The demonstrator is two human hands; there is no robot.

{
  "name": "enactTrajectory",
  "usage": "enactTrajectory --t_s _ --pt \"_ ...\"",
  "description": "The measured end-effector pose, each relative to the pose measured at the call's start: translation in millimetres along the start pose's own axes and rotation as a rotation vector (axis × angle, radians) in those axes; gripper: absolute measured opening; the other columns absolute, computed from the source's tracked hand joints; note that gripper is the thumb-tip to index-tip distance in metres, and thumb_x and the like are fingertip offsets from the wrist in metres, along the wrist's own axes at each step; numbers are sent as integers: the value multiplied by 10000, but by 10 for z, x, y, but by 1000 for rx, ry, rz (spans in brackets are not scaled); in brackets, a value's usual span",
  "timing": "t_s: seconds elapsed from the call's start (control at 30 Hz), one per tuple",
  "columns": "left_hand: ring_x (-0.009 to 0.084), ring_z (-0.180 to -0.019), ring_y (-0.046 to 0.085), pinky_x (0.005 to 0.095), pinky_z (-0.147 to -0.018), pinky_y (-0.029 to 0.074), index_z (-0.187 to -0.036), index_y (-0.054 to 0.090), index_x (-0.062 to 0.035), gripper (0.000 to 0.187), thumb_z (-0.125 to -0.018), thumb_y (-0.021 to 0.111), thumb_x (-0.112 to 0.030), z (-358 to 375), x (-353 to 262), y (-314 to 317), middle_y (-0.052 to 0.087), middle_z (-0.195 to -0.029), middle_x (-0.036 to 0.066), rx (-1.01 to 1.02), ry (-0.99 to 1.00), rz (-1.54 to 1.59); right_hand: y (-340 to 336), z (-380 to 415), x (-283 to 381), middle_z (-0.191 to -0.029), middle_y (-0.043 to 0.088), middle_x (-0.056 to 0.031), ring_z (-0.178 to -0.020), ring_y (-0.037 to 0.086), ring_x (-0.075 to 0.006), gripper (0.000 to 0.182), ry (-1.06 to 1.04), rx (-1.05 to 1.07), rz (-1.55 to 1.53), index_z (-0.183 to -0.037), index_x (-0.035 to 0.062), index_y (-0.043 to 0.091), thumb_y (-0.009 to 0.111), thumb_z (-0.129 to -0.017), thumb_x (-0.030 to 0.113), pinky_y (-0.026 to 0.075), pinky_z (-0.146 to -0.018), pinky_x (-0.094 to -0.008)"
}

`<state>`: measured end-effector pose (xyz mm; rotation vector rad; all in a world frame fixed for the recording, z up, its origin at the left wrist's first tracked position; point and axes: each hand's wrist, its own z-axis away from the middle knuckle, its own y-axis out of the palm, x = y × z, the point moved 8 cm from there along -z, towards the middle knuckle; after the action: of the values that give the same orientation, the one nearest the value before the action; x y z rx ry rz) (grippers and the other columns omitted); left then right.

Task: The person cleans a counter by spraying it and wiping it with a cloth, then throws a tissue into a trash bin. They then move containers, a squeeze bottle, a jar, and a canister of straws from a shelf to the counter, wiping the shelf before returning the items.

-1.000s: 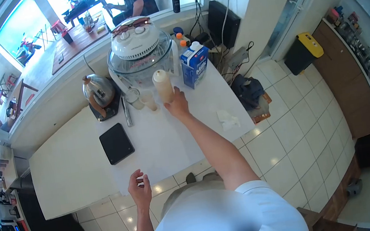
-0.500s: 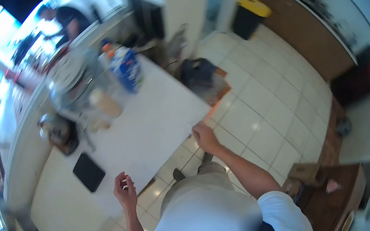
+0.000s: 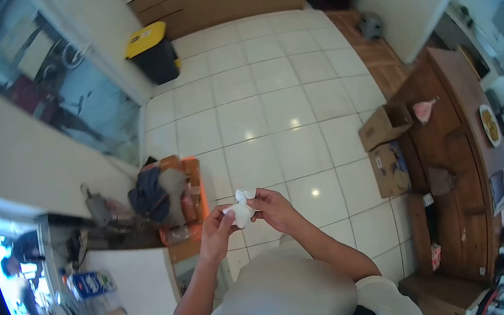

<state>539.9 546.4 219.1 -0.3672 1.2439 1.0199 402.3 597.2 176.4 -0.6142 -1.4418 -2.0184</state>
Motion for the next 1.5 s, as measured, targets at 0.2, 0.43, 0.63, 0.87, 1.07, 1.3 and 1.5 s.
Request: enactTrajectory --t_s 0.2,0.43,0.63,0.87,1.07,1.3,1.5 --pt "107 -848 631 301 -756 582 -1069 601 -15 187 -990 621 -182 -1224 190 866 663 -955 56 -9 -73 106 -1160 -131 1030 -1051 661 -47 -915 617 -176 156 -87 -124 -233 -1124 79 617 567 -1005 168 504 -728 -344" --pt "112 -858 635 322 -762 585 -1128 602 -19 216 -976 636 -169 -2285 124 1215 651 -955 53 10 -80 18 -1548 -734 1789 -1022 671 -39 -907 628 -169 195 2 -231 11 -1113 57 622 571 -1010 215 516 -739 -345" --pt "144 -896 626 304 -824 531 -1194 606 -34 297 -929 678 -146 -3417 -836 1452 655 -983 64 -47 530 -688 -1958 -1780 2538 -981 691 -54 -853 658 -165 249 -107 -375 310 -1100 15 633 610 -991 237 539 -723 -335" --pt "163 -925 627 329 -798 550 -1091 594 -80 155 -971 647 -162 -5646 -858 1344 643 -1023 25 10 -156 352 -2483 -2816 3893 -1002 653 -54 -872 631 -184 212 -252 -536 -99 -1119 63 587 576 -1002 239 534 -706 -366" --pt "167 -982 606 348 -863 516 -1106 580 -113 201 -988 631 -267 -7321 -1345 2288 622 -1074 22 244 -448 348 -3284 -3555 4880 -978 647 -49 -832 623 -174 198 -425 -722 -345 -1137 71 566 550 -1014 225 508 -666 -324" --pt "123 -891 596 260 -839 487 -1078 603 -75 196 -974 646 -235 -9004 -1658 3484 637 -993 22 706 -67 -495 -4313 -4530 6121 -953 657 -34 -795 634 -144 217 -383 -762 -422 -1128 47 587 586 -1001 223 501 -643 -293" --pt "103 -790 596 271 -756 508 -983 599 -95 52 -981 604 -147 -10735 -2058 3824 610 -849 -13 307 -269 51 -4980 -5598 7713 -1038 670 -79 -887 653 -170 276 -89 -514 -134 -1156 -14 592 643 -967 181 528 -759 -317"
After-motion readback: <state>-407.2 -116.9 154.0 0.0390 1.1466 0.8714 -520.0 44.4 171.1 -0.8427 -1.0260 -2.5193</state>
